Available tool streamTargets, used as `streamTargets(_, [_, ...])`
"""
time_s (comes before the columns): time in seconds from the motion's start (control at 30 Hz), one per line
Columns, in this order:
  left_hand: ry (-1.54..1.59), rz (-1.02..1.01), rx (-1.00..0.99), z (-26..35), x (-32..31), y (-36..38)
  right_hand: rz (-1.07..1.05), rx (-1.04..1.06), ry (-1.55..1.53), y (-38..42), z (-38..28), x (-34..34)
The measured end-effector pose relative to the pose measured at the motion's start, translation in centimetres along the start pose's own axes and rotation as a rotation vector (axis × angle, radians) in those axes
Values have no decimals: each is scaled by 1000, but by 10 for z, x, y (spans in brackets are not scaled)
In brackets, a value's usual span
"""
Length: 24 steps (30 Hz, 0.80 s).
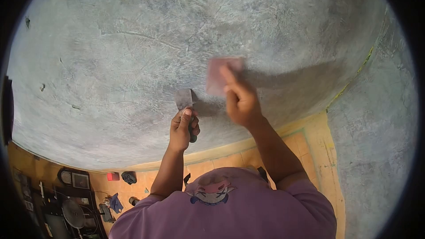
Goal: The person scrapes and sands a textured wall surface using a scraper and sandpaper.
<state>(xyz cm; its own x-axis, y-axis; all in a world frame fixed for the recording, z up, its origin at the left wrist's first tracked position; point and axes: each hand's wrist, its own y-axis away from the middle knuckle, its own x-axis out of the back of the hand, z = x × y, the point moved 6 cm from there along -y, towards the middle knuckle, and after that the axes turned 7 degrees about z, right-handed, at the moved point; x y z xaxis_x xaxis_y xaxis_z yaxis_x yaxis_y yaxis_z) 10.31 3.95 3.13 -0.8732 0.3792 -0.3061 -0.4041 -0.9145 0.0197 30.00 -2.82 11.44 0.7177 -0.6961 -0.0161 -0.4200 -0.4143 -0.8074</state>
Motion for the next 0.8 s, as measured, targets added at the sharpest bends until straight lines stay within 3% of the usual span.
streamTargets(0.03, [6, 3, -4, 0, 0, 0, -159, 235, 89, 4, -13, -12])
streamTargets(0.17, [17, -22, -16, 3, 0, -1, -87, 209, 65, 2, -9, -7])
streamTargets(0.2, [13, -20, -24, 3, 0, 0, -61, -4, 35, 1, -1, 4])
streamTargets(0.23, [9, -18, -31, 3, 0, 1, -64, -4, 35, -1, 1, 8])
streamTargets(0.3, [25, -16, -25, 1, 0, 1, 200, -251, -183, -5, 18, 26])
streamTargets(0.37, [40, -19, -19, -1, 0, 2, 216, -244, -206, -5, 14, 21])
streamTargets(0.43, [39, -20, -27, -3, 1, 3, -1, -35, 27, -1, -4, 4])
streamTargets(0.47, [39, -23, -26, -3, 0, 3, -93, 168, 82, 3, -6, -8])
streamTargets(0.5, [31, -20, -24, -2, -1, 3, -91, 168, 84, 5, -6, -7])
streamTargets(0.57, [22, -16, -22, -1, 1, 4, -282, 10, -8, 9, -8, -16])
streamTargets(0.6, [27, -20, -26, 0, 2, 4, -165, 174, 44, 7, -5, -12])
streamTargets(0.63, [33, -23, -29, 0, 4, 5, -166, 175, 43, 6, -5, -10])
streamTargets(0.7, [51, -22, -35, 0, 8, 5, 64, -197, -70, 1, 9, 11])
streamTargets(0.73, [67, -22, -42, 0, 9, 5, 59, -362, -202, 2, 13, 14])
streamTargets(0.8, [59, -10, -41, 0, 10, 7, 85, -278, -137, 3, 10, 8])
